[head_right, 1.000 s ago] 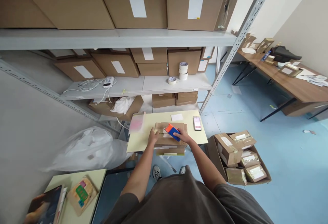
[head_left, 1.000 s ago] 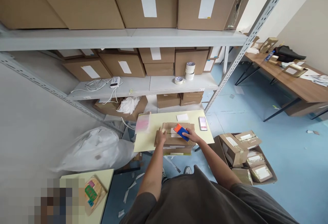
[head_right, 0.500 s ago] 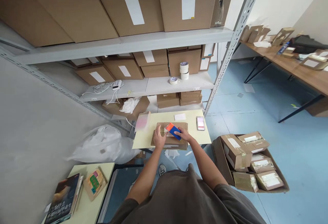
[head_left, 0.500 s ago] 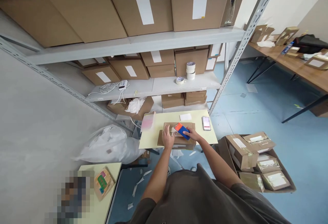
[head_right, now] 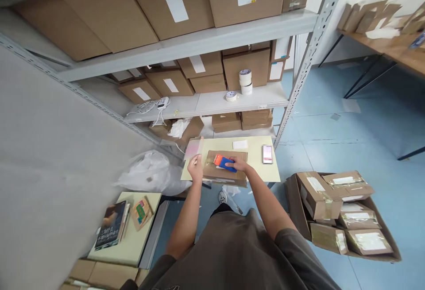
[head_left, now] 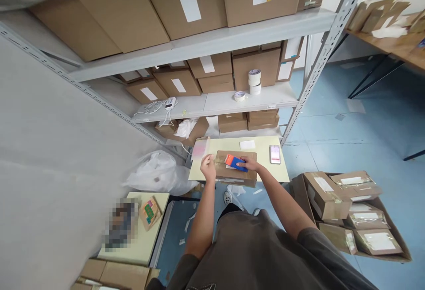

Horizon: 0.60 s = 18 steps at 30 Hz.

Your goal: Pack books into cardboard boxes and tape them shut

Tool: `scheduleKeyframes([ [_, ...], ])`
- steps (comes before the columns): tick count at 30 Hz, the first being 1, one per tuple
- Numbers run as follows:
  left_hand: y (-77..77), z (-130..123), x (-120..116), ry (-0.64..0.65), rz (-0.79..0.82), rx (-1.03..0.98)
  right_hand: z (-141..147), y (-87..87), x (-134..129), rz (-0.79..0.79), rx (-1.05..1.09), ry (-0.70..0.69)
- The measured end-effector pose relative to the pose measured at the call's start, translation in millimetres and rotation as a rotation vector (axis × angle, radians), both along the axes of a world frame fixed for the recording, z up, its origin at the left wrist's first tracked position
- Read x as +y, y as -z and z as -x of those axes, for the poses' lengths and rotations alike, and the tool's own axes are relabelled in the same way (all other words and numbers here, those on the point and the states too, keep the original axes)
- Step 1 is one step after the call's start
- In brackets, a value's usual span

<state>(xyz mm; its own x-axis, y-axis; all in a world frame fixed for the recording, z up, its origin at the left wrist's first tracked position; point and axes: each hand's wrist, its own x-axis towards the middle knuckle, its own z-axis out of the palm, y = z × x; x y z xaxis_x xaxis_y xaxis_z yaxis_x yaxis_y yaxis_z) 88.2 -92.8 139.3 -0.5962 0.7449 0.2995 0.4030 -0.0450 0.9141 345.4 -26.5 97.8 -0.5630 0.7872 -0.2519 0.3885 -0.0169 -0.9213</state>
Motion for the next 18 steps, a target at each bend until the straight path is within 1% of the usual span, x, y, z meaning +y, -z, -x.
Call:
scheduleKeyframes([
  [3,5.8,36.1,16.4,-0.034,0.087,-0.125,0.4,-7.4,9.2,-0.030,-0.055,-0.038],
  [5,15.3,55.5,26.4,-0.035,0.133,-0.193,1.7,-12.5,14.1,-0.039,-0.092,-0.071],
  [7,28.2,67.7,34.7,-0.040,0.171,-0.252,3.7,-16.8,17.3,-0.044,-0.135,-0.095],
  [9,42.5,73.3,41.2,-0.025,0.228,-0.316,5.7,-19.8,19.1,-0.046,-0.165,-0.106],
  [13,68.7,75.5,50.3,0.036,0.343,-0.421,8.7,-21.3,22.2,-0.061,-0.207,-0.132],
  [18,93.0,78.7,54.9,0.043,0.425,-0.476,18.4,-21.6,24.4,-0.097,-0.281,-0.150],
])
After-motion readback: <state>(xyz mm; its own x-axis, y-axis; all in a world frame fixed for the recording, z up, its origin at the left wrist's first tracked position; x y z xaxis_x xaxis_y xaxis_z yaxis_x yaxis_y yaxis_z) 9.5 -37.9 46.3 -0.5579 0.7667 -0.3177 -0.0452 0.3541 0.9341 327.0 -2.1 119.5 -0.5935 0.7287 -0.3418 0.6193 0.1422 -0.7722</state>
